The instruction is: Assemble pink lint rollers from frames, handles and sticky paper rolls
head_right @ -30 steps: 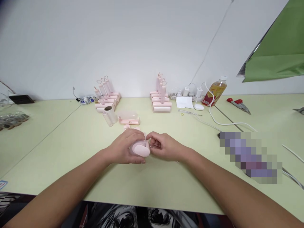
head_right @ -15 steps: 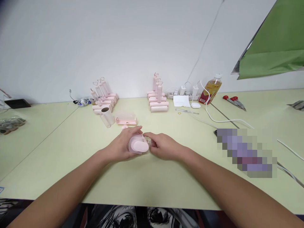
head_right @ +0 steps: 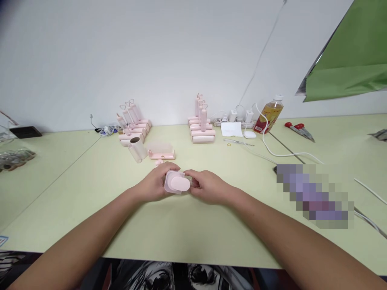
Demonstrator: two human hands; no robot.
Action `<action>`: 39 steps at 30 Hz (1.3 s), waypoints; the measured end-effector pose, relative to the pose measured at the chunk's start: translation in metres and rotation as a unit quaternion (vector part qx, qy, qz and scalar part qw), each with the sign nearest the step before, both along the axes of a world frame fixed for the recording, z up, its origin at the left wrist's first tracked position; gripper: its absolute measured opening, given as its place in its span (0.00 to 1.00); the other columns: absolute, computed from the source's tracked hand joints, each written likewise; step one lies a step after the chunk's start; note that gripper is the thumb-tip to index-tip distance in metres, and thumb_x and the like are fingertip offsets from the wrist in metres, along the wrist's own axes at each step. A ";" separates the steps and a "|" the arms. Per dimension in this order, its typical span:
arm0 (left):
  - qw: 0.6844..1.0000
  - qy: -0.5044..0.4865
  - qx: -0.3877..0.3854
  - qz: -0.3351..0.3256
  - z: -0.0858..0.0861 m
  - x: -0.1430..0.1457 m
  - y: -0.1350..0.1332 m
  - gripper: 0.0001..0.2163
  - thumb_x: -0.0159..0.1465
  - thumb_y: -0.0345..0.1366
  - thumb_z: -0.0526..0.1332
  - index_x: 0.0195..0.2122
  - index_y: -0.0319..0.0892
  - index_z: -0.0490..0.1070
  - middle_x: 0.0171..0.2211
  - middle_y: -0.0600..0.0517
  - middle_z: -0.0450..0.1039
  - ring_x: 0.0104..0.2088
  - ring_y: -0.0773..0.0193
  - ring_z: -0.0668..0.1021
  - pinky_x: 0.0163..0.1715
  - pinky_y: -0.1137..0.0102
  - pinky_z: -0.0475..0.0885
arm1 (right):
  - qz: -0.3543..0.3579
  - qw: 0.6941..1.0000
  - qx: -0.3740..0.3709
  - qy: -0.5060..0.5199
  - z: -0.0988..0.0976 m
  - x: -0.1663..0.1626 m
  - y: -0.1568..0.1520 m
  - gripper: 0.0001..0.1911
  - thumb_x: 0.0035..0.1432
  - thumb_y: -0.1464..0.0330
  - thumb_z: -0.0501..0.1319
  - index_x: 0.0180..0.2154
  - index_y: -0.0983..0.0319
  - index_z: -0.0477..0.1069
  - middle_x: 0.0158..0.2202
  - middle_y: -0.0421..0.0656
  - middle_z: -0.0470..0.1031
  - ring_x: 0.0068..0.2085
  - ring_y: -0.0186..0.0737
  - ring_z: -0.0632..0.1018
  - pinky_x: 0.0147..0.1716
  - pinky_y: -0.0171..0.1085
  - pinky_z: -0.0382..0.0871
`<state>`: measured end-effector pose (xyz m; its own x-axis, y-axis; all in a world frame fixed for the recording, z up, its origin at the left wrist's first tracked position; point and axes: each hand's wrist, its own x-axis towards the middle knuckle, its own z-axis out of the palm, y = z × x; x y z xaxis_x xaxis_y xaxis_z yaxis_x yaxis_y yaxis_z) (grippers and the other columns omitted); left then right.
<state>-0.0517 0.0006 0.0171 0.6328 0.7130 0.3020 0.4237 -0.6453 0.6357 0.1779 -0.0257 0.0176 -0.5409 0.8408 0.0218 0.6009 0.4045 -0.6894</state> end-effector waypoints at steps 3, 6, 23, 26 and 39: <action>1.000 -0.012 0.007 -0.009 0.000 0.000 0.001 0.22 0.53 0.45 0.68 0.47 0.44 0.66 0.45 0.48 0.72 0.44 0.57 0.74 0.42 0.64 0.69 | -0.001 1.000 0.000 -0.010 0.000 0.000 0.000 0.22 0.56 0.69 0.58 0.53 0.56 0.68 0.33 0.40 0.77 0.31 0.38 0.74 0.29 0.34 0.62; 1.000 -0.026 0.007 -0.015 0.002 0.000 0.002 0.22 0.52 0.45 0.69 0.45 0.44 0.67 0.42 0.48 0.72 0.42 0.58 0.74 0.40 0.65 0.69 | 0.000 1.000 0.002 -0.020 0.001 -0.001 0.000 0.21 0.56 0.69 0.58 0.53 0.56 0.68 0.32 0.40 0.77 0.31 0.38 0.74 0.29 0.34 0.61; 0.992 -0.081 -0.091 -0.016 0.001 -0.001 0.004 0.23 0.49 0.42 0.71 0.43 0.43 0.69 0.41 0.49 0.71 0.40 0.59 0.75 0.38 0.66 0.71 | 0.009 1.000 -0.014 -0.020 0.005 -0.001 -0.001 0.21 0.56 0.71 0.56 0.53 0.56 0.67 0.29 0.38 0.72 0.29 0.36 0.71 0.27 0.33 0.60; 0.990 -0.084 -0.109 -0.021 0.003 -0.001 0.004 0.22 0.49 0.41 0.71 0.44 0.43 0.69 0.41 0.49 0.71 0.41 0.59 0.74 0.39 0.66 0.71 | 0.009 1.000 -0.017 -0.009 0.006 -0.001 -0.001 0.20 0.56 0.71 0.56 0.51 0.56 0.68 0.28 0.38 0.71 0.28 0.35 0.70 0.27 0.33 0.60; 0.989 -0.093 -0.112 -0.008 0.005 -0.002 0.003 0.22 0.51 0.42 0.70 0.44 0.43 0.68 0.43 0.49 0.72 0.42 0.59 0.75 0.40 0.64 0.72 | 0.011 1.000 -0.023 0.002 0.007 0.000 0.001 0.18 0.56 0.70 0.57 0.49 0.56 0.69 0.27 0.36 0.67 0.28 0.35 0.68 0.27 0.32 0.58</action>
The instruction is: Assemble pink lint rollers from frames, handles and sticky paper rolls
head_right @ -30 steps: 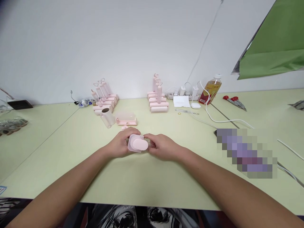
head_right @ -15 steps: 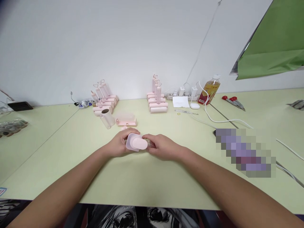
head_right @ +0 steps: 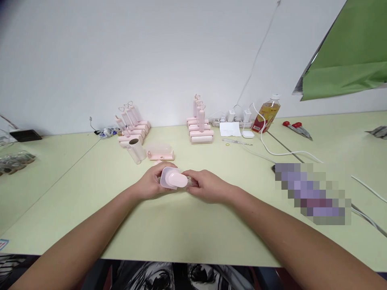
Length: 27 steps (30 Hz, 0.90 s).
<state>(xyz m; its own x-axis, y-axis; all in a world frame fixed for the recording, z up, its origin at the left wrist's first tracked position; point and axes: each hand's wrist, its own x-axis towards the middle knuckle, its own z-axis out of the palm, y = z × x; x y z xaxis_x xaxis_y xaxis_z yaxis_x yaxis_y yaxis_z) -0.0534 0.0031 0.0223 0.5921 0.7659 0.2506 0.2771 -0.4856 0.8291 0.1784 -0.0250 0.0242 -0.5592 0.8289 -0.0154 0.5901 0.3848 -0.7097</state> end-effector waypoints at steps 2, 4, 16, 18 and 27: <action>1.000 0.008 0.009 -0.002 0.002 0.000 -0.001 0.21 0.51 0.43 0.70 0.44 0.43 0.69 0.42 0.49 0.73 0.42 0.59 0.75 0.39 0.65 0.72 | 0.000 1.000 -0.001 0.001 0.000 0.000 0.000 0.18 0.56 0.70 0.57 0.49 0.56 0.69 0.27 0.36 0.67 0.28 0.34 0.68 0.27 0.32 0.58; 1.000 0.014 0.021 0.001 0.003 0.000 -0.001 0.20 0.52 0.43 0.70 0.44 0.43 0.69 0.42 0.50 0.73 0.42 0.59 0.75 0.39 0.65 0.72 | -0.001 1.000 -0.002 -0.001 -0.001 0.000 0.000 0.17 0.56 0.70 0.57 0.49 0.56 0.69 0.26 0.36 0.66 0.27 0.34 0.67 0.27 0.32 0.58; 0.999 0.035 0.018 0.009 0.007 0.001 -0.002 0.20 0.52 0.45 0.69 0.43 0.44 0.69 0.41 0.50 0.72 0.41 0.58 0.74 0.38 0.65 0.70 | -0.007 1.000 0.009 -0.010 0.000 0.000 -0.001 0.17 0.55 0.70 0.57 0.48 0.57 0.70 0.26 0.37 0.67 0.27 0.35 0.67 0.26 0.32 0.57; 0.999 0.040 0.015 0.014 0.007 0.001 -0.002 0.21 0.51 0.46 0.70 0.43 0.44 0.69 0.41 0.50 0.72 0.42 0.57 0.74 0.38 0.65 0.71 | -0.006 1.000 0.011 -0.011 0.000 0.000 -0.001 0.17 0.55 0.70 0.57 0.48 0.57 0.70 0.26 0.37 0.67 0.27 0.35 0.67 0.26 0.32 0.57; 0.999 0.042 0.002 0.010 0.006 0.000 -0.002 0.22 0.52 0.47 0.69 0.44 0.44 0.68 0.42 0.50 0.72 0.41 0.59 0.74 0.37 0.66 0.71 | -0.004 1.000 0.007 -0.013 -0.001 0.001 -0.001 0.16 0.55 0.71 0.56 0.47 0.57 0.70 0.27 0.37 0.67 0.27 0.34 0.67 0.26 0.32 0.57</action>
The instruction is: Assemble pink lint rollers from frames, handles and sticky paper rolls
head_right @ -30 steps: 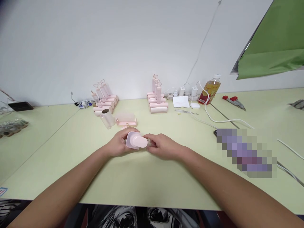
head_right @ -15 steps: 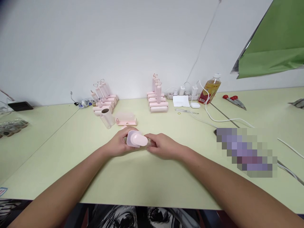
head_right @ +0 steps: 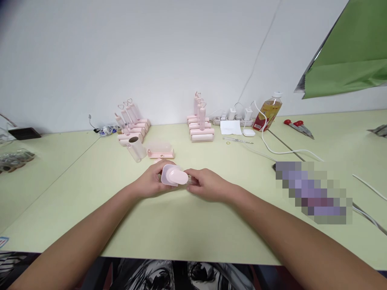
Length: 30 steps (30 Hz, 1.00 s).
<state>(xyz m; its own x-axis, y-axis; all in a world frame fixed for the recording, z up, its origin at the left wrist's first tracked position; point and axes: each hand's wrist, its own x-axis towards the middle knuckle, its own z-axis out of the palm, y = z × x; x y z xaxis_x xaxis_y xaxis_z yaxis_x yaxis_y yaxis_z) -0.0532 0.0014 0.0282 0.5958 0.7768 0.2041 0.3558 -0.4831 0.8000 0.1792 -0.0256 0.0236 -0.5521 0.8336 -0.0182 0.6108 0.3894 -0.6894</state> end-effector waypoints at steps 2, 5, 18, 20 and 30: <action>1.000 0.001 0.000 0.001 0.001 0.000 -0.001 0.22 0.52 0.47 0.69 0.44 0.44 0.68 0.42 0.50 0.72 0.42 0.58 0.74 0.37 0.66 0.71 | 0.001 1.000 0.000 -0.001 0.000 0.000 0.000 0.16 0.55 0.71 0.56 0.47 0.57 0.69 0.27 0.37 0.68 0.28 0.35 0.68 0.27 0.32 0.58; 1.000 0.006 -0.006 0.005 0.002 0.001 -0.002 0.23 0.52 0.48 0.69 0.45 0.44 0.68 0.42 0.49 0.72 0.42 0.57 0.74 0.38 0.65 0.71 | 0.001 1.000 0.001 -0.001 -0.001 0.000 0.001 0.16 0.55 0.70 0.56 0.46 0.57 0.69 0.28 0.37 0.69 0.28 0.35 0.69 0.27 0.33 0.58; 1.000 0.012 -0.013 0.002 0.000 0.000 -0.002 0.22 0.53 0.47 0.68 0.46 0.45 0.67 0.44 0.50 0.72 0.43 0.57 0.75 0.39 0.64 0.72 | 0.004 1.000 0.001 0.003 -0.003 0.001 0.001 0.12 0.55 0.70 0.56 0.43 0.58 0.69 0.29 0.38 0.69 0.29 0.35 0.69 0.28 0.33 0.59; 1.000 0.012 -0.015 0.002 0.000 0.000 -0.002 0.22 0.53 0.47 0.68 0.46 0.45 0.68 0.45 0.49 0.72 0.43 0.56 0.75 0.39 0.64 0.72 | 0.004 1.000 -0.001 0.003 -0.003 0.001 0.001 0.13 0.55 0.70 0.56 0.44 0.58 0.69 0.29 0.38 0.69 0.29 0.35 0.69 0.28 0.33 0.59; 1.000 0.012 -0.011 0.001 -0.001 0.001 -0.002 0.22 0.53 0.47 0.68 0.46 0.45 0.67 0.45 0.49 0.72 0.43 0.57 0.75 0.39 0.64 0.72 | 0.002 1.000 -0.007 0.005 -0.002 0.001 0.001 0.08 0.55 0.69 0.56 0.39 0.59 0.68 0.28 0.38 0.68 0.28 0.35 0.68 0.27 0.33 0.58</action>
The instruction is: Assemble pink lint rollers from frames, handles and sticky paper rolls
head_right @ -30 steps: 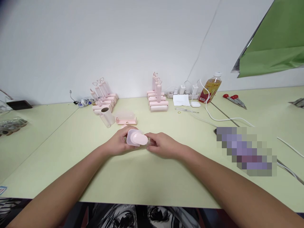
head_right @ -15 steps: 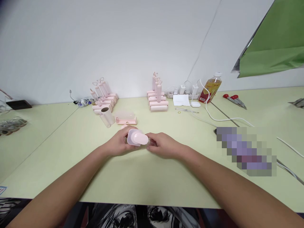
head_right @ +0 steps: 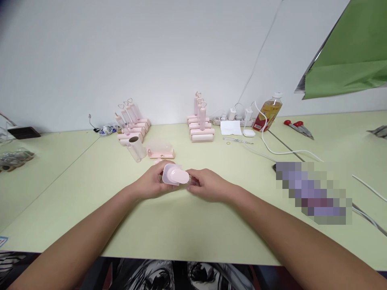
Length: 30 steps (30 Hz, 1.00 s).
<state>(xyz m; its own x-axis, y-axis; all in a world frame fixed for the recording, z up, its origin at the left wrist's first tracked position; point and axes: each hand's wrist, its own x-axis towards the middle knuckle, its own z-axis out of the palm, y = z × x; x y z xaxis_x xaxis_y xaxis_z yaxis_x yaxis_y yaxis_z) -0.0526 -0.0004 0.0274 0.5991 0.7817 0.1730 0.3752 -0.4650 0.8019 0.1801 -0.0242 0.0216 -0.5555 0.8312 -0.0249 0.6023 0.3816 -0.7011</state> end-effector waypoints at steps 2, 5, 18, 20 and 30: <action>1.000 0.001 -0.003 0.002 0.000 0.000 0.000 0.23 0.53 0.47 0.68 0.46 0.45 0.67 0.45 0.49 0.72 0.43 0.57 0.75 0.39 0.64 0.72 | 0.000 1.000 -0.001 -0.001 0.000 0.000 0.000 0.09 0.55 0.69 0.56 0.40 0.59 0.68 0.28 0.38 0.68 0.28 0.35 0.68 0.27 0.33 0.58; 1.000 0.001 -0.008 0.007 0.000 0.000 0.000 0.23 0.53 0.48 0.68 0.47 0.44 0.67 0.45 0.49 0.72 0.43 0.56 0.75 0.39 0.64 0.72 | -0.003 1.000 -0.005 -0.004 0.000 0.000 0.000 0.09 0.55 0.69 0.56 0.40 0.59 0.68 0.28 0.38 0.68 0.29 0.35 0.68 0.27 0.33 0.58; 1.000 0.005 -0.009 0.007 0.001 0.000 0.000 0.23 0.53 0.48 0.68 0.46 0.45 0.67 0.45 0.49 0.72 0.44 0.56 0.75 0.40 0.64 0.71 | -0.001 1.000 -0.005 -0.002 -0.002 0.001 0.000 0.09 0.56 0.70 0.56 0.41 0.58 0.68 0.28 0.37 0.67 0.28 0.35 0.68 0.27 0.33 0.59; 1.000 0.003 -0.008 0.004 0.000 0.000 0.000 0.23 0.53 0.48 0.68 0.46 0.45 0.67 0.45 0.49 0.72 0.44 0.56 0.75 0.40 0.64 0.71 | 0.001 1.000 -0.004 -0.001 -0.002 0.000 0.000 0.10 0.56 0.70 0.56 0.41 0.58 0.68 0.28 0.37 0.67 0.28 0.35 0.68 0.27 0.33 0.59; 1.000 0.001 -0.011 0.003 0.000 0.000 0.000 0.23 0.53 0.48 0.68 0.46 0.45 0.68 0.45 0.49 0.72 0.44 0.56 0.75 0.40 0.63 0.71 | -0.006 1.000 -0.006 -0.005 -0.001 0.000 -0.001 0.08 0.56 0.70 0.56 0.39 0.58 0.68 0.28 0.36 0.67 0.28 0.34 0.68 0.27 0.32 0.59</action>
